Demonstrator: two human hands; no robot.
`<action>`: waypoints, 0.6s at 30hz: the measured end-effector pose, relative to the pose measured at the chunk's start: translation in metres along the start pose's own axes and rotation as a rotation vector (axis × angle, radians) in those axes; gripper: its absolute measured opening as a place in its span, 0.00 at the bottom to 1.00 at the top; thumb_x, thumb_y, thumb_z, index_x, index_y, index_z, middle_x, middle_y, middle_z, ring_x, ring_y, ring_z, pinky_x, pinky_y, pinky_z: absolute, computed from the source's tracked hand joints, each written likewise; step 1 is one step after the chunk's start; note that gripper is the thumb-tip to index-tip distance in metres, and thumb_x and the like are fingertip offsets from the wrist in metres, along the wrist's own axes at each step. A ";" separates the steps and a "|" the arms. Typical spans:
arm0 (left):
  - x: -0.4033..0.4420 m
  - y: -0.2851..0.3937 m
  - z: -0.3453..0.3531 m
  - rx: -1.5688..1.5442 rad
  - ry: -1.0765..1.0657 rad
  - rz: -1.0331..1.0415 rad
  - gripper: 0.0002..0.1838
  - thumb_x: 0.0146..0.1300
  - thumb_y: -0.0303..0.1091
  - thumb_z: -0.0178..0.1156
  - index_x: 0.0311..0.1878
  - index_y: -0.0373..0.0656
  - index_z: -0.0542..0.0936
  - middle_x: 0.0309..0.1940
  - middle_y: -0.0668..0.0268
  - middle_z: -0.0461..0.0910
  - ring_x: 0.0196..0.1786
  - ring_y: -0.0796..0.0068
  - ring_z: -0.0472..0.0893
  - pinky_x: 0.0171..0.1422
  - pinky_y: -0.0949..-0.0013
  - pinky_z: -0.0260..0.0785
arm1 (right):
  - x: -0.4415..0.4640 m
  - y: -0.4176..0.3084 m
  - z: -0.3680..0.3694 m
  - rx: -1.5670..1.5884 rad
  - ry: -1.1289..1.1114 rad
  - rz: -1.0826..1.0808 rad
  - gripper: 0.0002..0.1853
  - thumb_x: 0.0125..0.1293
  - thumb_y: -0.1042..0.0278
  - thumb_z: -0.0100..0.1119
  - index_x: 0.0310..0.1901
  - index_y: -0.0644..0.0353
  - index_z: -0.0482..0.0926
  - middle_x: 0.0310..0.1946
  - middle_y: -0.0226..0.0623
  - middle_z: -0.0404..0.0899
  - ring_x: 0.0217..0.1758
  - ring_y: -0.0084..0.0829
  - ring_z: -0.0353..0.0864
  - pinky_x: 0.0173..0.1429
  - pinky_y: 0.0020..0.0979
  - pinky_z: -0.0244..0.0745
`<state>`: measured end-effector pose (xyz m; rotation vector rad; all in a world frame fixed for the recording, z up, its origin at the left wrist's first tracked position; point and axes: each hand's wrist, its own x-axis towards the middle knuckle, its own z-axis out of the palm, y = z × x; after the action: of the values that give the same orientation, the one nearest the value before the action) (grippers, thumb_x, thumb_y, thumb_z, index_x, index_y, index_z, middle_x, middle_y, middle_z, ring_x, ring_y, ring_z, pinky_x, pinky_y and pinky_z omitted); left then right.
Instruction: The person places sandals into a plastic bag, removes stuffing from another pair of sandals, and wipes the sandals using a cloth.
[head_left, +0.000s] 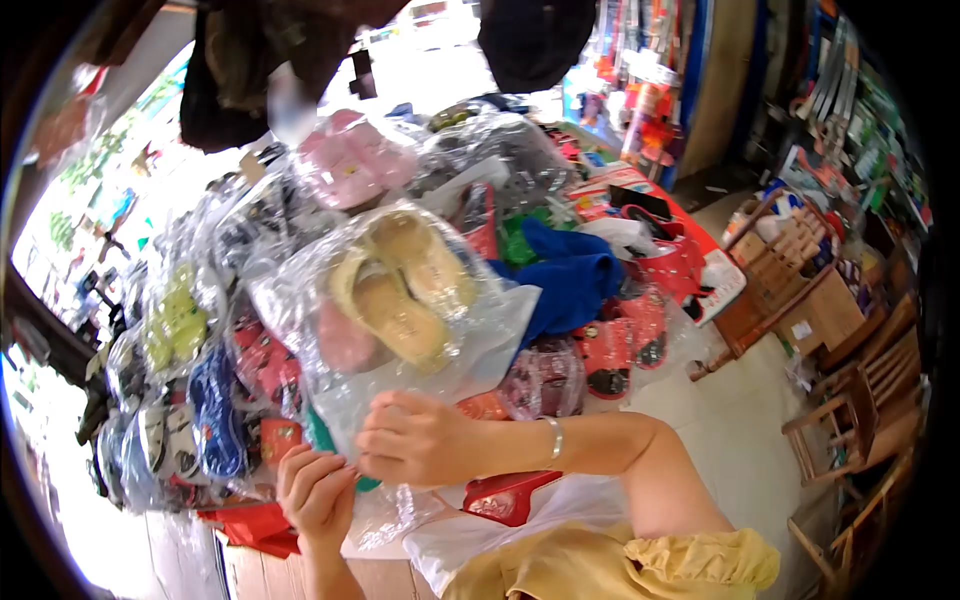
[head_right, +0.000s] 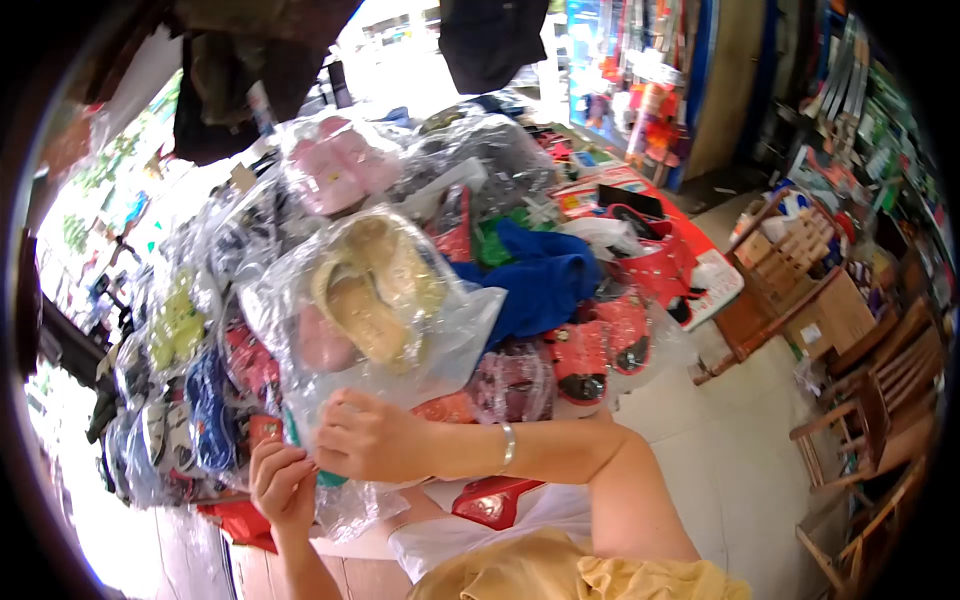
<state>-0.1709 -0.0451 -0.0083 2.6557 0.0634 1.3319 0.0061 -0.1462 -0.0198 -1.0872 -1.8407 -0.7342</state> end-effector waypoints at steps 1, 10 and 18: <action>-0.002 -0.001 -0.002 -0.028 -0.004 0.003 0.08 0.46 0.23 0.70 0.31 0.43 0.81 0.32 0.64 0.81 0.37 0.61 0.80 0.51 0.54 0.73 | -0.002 0.001 0.000 -0.024 -0.045 0.004 0.05 0.48 0.68 0.61 0.28 0.54 0.75 0.32 0.27 0.73 0.39 0.28 0.77 0.50 0.34 0.74; -0.023 -0.021 -0.013 -0.062 0.102 -0.131 0.09 0.47 0.23 0.71 0.31 0.41 0.80 0.32 0.62 0.82 0.38 0.60 0.80 0.49 0.59 0.73 | -0.034 0.037 -0.032 -0.205 -0.123 0.065 0.06 0.51 0.68 0.63 0.31 0.52 0.77 0.33 0.27 0.75 0.39 0.28 0.78 0.50 0.37 0.75; -0.030 -0.028 -0.019 -0.067 0.134 -0.201 0.09 0.46 0.21 0.70 0.30 0.39 0.81 0.32 0.61 0.82 0.37 0.61 0.79 0.48 0.60 0.73 | -0.053 0.057 -0.062 -0.337 -0.136 0.108 0.07 0.49 0.68 0.64 0.30 0.53 0.77 0.33 0.28 0.75 0.40 0.30 0.77 0.51 0.37 0.74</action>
<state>-0.2026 -0.0186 -0.0257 2.4283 0.2896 1.4163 0.0941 -0.1915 -0.0344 -1.4728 -1.7933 -0.9484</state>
